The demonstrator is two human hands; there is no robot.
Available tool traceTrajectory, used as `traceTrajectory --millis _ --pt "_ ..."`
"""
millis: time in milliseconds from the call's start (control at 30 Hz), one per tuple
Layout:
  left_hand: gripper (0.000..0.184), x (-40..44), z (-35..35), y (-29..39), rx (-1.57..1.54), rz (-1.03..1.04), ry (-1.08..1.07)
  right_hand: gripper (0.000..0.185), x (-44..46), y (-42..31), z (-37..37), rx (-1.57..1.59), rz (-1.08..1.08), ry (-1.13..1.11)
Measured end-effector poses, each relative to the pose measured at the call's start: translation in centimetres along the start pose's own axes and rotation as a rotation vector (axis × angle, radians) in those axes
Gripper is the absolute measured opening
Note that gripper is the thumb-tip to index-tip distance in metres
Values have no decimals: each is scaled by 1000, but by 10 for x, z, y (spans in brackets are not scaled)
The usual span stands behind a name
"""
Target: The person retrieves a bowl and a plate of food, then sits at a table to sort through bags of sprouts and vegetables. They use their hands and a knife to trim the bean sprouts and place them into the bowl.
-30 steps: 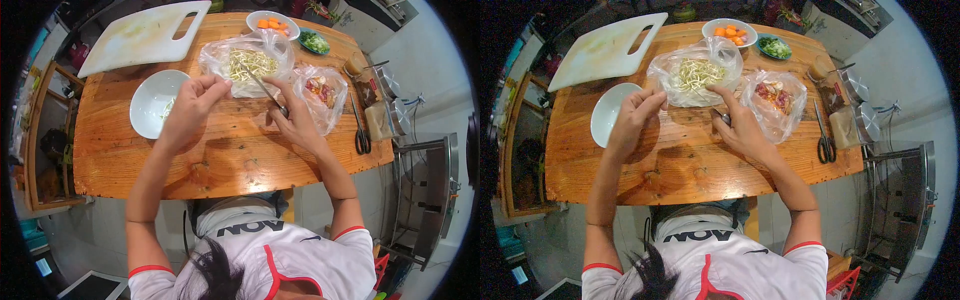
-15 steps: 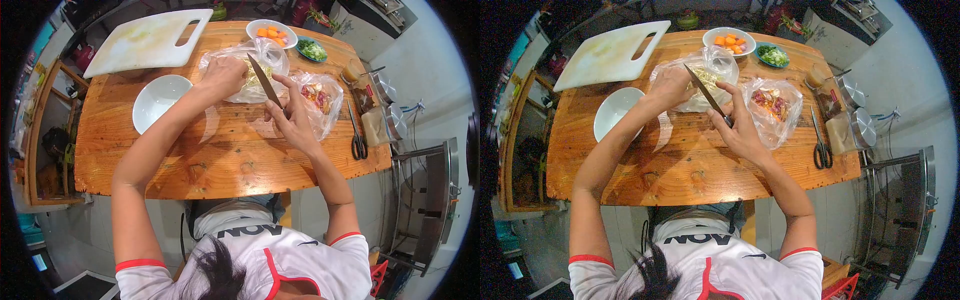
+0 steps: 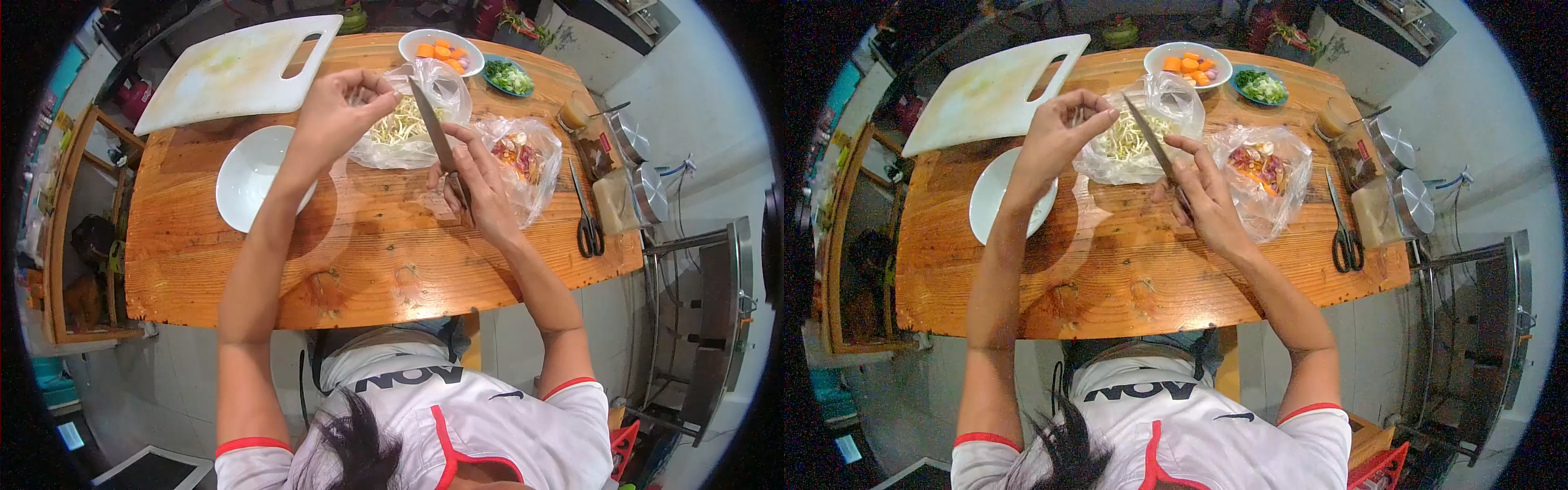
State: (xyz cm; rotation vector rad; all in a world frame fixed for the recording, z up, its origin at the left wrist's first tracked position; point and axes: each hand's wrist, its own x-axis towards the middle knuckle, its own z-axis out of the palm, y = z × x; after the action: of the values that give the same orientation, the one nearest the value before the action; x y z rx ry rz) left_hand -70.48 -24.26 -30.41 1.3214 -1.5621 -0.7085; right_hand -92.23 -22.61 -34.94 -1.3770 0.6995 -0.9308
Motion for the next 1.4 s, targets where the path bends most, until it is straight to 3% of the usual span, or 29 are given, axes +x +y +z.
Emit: traceTrajectory --millis 100,233,433,633,1133,1400 --pt "15 -24 16 7 -327 -160 -54 46 0 2 2 26 -14 20" --pt "15 -33 37 -20 -425 -206 61 43 2 7 -2 133 36 -25" --pt "14 -52 39 -28 -834 -401 -86 44 0 6 3 150 71 -64" --pt "13 -57 46 -29 -1062 -398 145 45 -6 7 10 257 165 -69" --pt "11 -60 46 -17 -1063 -494 153 36 -7 12 18 246 170 -12" --pt "7 -63 41 -16 -914 -289 120 34 -10 9 18 189 100 -25"
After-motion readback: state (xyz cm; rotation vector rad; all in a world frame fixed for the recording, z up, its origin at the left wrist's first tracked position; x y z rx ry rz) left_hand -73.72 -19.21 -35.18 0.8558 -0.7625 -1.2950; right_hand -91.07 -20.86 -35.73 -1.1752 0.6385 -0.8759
